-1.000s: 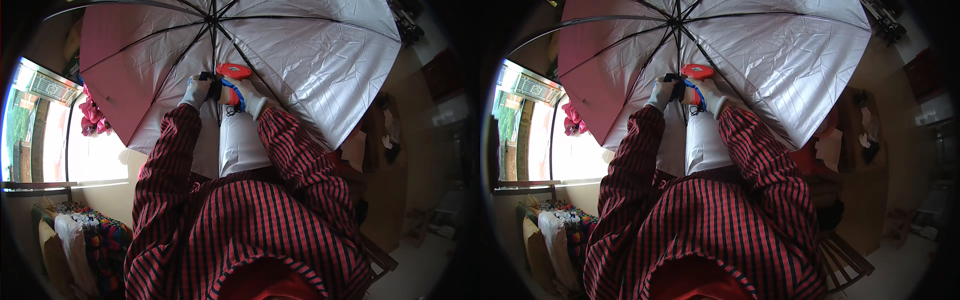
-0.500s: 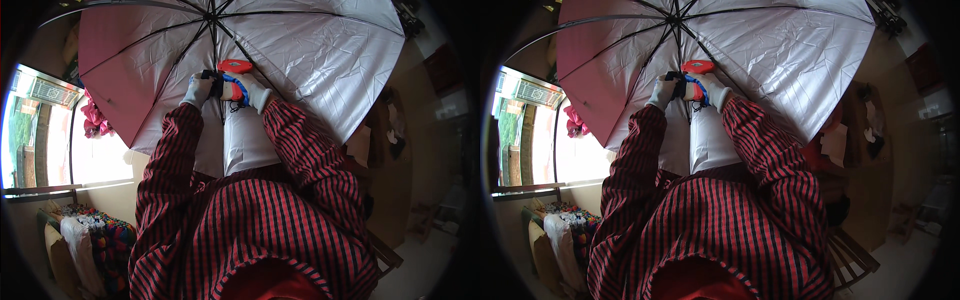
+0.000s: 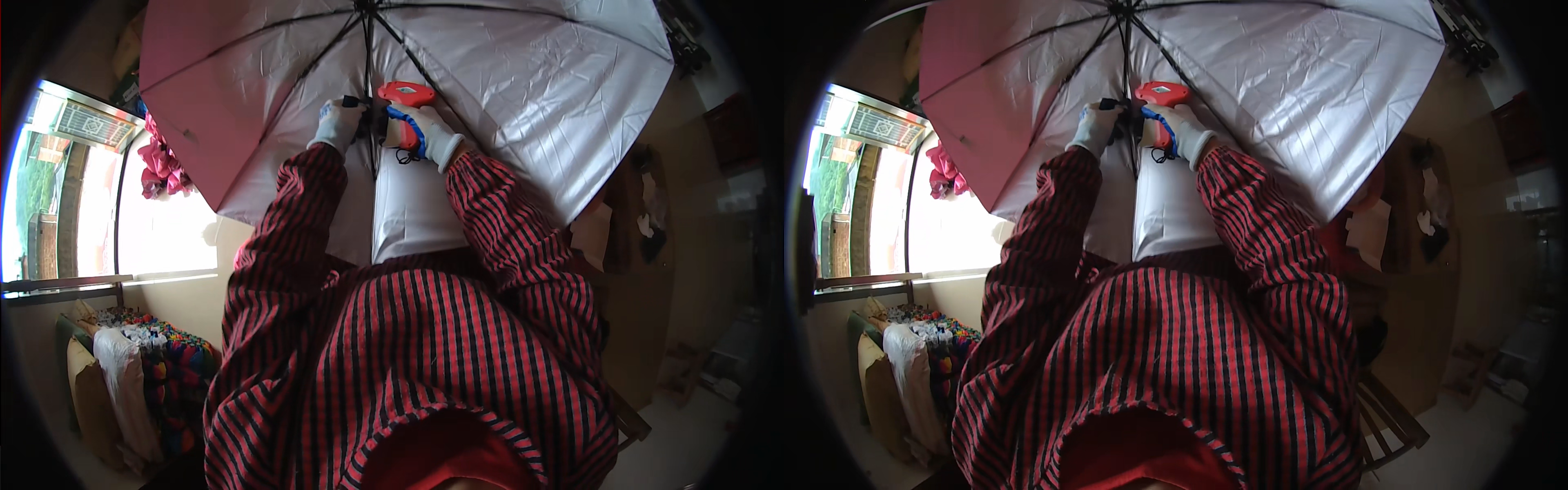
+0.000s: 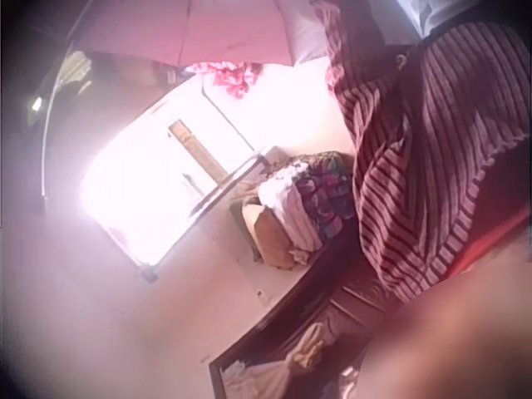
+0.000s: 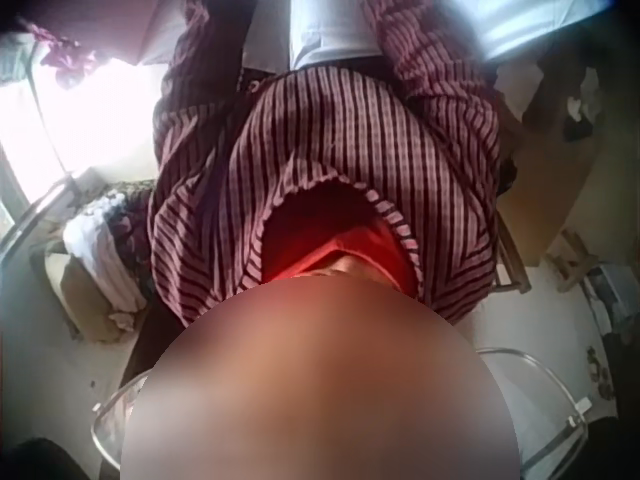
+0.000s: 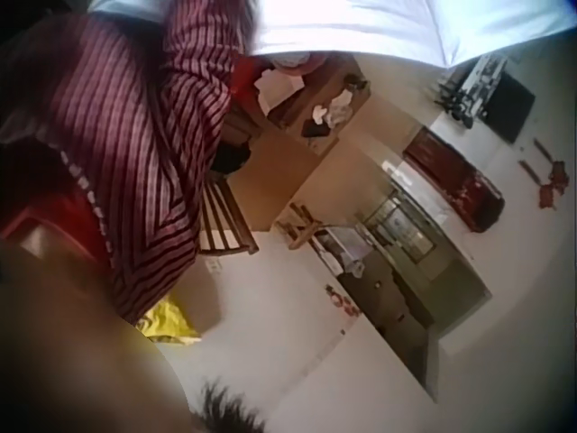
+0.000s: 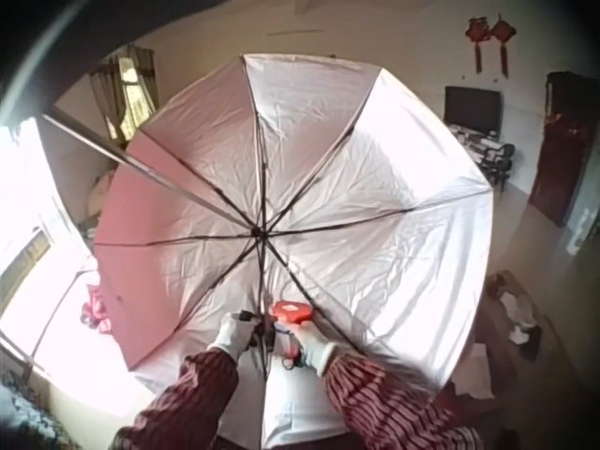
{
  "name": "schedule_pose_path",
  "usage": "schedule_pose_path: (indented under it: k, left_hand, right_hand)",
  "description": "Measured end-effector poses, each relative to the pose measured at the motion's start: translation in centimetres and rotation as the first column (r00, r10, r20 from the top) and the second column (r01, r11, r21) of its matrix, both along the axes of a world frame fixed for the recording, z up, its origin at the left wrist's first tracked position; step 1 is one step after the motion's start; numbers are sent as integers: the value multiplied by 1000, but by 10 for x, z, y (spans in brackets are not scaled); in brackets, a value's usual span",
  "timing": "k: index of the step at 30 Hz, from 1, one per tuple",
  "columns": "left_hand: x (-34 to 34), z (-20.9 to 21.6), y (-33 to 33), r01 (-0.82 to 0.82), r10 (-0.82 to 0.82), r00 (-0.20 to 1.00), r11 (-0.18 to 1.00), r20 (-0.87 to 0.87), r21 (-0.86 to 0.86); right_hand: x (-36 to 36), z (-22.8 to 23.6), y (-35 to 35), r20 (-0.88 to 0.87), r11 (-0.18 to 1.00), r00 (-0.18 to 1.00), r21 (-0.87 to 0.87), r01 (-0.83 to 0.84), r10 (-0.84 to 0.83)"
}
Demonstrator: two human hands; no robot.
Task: Applying hot glue to the ribs of an umbrella and pressing the fabric cover onto them to secure it.
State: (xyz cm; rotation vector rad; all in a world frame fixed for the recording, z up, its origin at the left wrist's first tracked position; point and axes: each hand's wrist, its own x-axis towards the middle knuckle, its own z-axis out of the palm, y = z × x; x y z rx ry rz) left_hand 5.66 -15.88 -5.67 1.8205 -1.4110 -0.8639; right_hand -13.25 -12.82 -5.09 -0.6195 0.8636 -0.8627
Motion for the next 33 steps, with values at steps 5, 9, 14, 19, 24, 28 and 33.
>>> schedule_pose_path:
  k: [5,9,14,19,24,28,33]
  left_hand:
    - [-9,-4,31,78,-107,989,963,100,259]
    - [-11,-5,47,119,-194,961,935,198,335]
    - [-13,-5,47,163,-257,897,948,360,272]
    - [-17,-4,50,117,-230,826,963,514,243]
    - [-14,1,46,161,-278,902,926,329,341]
    - [-11,-2,34,165,-323,907,863,272,477]
    - [-3,-7,30,318,-475,817,845,329,430]
  right_hand:
    - [23,-47,82,-214,976,957,-132,172,-197]
    - [35,-61,122,-326,973,919,-17,230,-223]
    - [54,-51,139,-238,961,934,6,276,-266]
    - [54,-54,148,-236,969,941,-19,245,-243]
    - [48,-54,145,-225,972,955,-176,156,-194]
    - [31,-51,134,117,966,984,236,105,-136]
    - [18,-52,117,169,945,984,328,-10,-49]
